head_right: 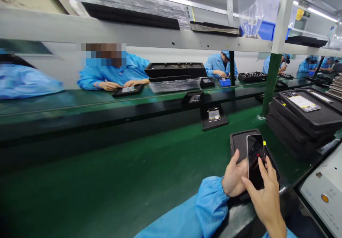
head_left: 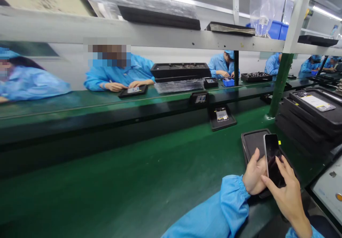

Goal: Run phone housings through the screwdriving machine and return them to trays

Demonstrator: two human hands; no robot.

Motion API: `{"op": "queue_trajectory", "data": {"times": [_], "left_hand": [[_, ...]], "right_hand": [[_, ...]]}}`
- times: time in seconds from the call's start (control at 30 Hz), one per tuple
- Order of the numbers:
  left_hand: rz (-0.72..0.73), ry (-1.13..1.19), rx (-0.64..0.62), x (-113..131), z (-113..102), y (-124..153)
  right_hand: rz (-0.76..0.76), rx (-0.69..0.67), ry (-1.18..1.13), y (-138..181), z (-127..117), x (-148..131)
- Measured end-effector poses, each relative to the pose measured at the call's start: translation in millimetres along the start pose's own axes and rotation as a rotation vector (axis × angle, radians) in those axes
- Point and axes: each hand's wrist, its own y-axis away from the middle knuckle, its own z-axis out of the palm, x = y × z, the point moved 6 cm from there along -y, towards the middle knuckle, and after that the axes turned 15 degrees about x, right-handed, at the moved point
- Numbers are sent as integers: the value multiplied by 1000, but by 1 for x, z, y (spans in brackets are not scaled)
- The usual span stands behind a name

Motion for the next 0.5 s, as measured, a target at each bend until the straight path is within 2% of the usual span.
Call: {"op": "queue_trajectory", "data": {"times": [0.07, 0.13, 0.2, 0.27, 0.33, 0.4, 0.43, 0.5], "left_hand": [[-39, -165, -29, 6, 3, 2], [-56, -382, 29, 19, -2, 1], [8, -640, 186, 41, -15, -2], [124, -975, 428, 70, -36, -5], [206, -1286, 671, 97, -55, -5], [216, -1484, 833, 113, -72, -2], [200, -1535, 871, 115, -78, -1], [139, -1631, 890, 113, -88, 0]], "right_hand": [[262, -13, -225, -7, -1, 10], [564, -28, -530, -13, -3, 14], [818, -45, -798, -19, -7, 11], [949, -64, -940, -25, -12, 5], [951, -85, -934, -32, -16, 4], [840, -65, -769, -37, -17, 10], [746, -37, -632, -40, -16, 15], [465, 45, -321, -45, -13, 17]]}}
